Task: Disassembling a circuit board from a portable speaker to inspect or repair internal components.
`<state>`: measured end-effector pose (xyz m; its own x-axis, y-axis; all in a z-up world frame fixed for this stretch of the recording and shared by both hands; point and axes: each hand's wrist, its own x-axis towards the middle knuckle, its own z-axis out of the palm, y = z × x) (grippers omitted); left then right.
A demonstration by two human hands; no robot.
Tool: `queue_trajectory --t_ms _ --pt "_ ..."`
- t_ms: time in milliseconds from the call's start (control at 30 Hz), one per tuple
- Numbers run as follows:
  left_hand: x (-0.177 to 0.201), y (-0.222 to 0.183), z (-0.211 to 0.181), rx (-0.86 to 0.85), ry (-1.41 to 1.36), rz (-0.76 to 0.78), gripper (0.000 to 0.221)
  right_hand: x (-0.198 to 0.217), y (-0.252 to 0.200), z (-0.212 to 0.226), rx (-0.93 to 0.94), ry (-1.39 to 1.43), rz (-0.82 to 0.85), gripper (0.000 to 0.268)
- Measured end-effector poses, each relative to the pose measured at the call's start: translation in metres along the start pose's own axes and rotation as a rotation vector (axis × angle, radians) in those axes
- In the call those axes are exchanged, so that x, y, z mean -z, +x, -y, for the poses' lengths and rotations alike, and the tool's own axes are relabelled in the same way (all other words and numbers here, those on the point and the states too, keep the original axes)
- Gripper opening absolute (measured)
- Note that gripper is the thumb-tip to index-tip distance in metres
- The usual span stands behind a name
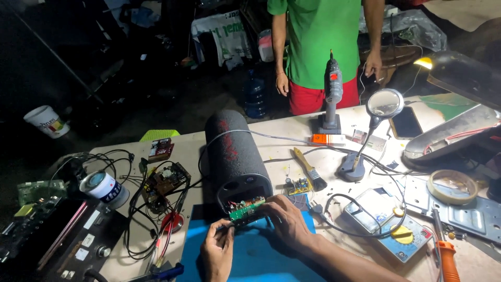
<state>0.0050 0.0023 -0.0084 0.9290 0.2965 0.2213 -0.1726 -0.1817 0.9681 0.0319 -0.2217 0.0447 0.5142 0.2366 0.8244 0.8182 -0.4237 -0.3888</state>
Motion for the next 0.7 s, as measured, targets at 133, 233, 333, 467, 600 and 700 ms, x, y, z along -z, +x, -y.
queue_trajectory --t_ms 133,233,333,467,600,700 --pt "-0.008 -0.001 -0.023 0.028 0.077 -0.009 0.022 -0.001 -0.007 -0.012 -0.063 0.014 0.011 0.018" --pt "-0.008 0.0 -0.034 -0.003 0.13 0.013 0.019 0.001 -0.008 -0.012 -0.094 0.013 -0.009 0.019" --pt "-0.009 0.01 -0.04 -0.151 0.215 0.009 0.015 -0.004 -0.009 -0.022 -0.091 -0.005 -0.023 0.018" --pt "-0.013 0.015 -0.023 -0.183 0.209 -0.053 0.017 -0.009 -0.017 -0.031 -0.122 0.057 0.013 0.02" --pt "-0.015 0.013 -0.029 -0.13 0.186 -0.104 0.018 -0.008 -0.013 -0.024 -0.276 0.08 0.017 0.017" --pt "-0.015 0.014 -0.029 -0.072 0.117 -0.139 0.016 -0.008 -0.01 -0.018 -0.368 0.107 0.035 0.013"
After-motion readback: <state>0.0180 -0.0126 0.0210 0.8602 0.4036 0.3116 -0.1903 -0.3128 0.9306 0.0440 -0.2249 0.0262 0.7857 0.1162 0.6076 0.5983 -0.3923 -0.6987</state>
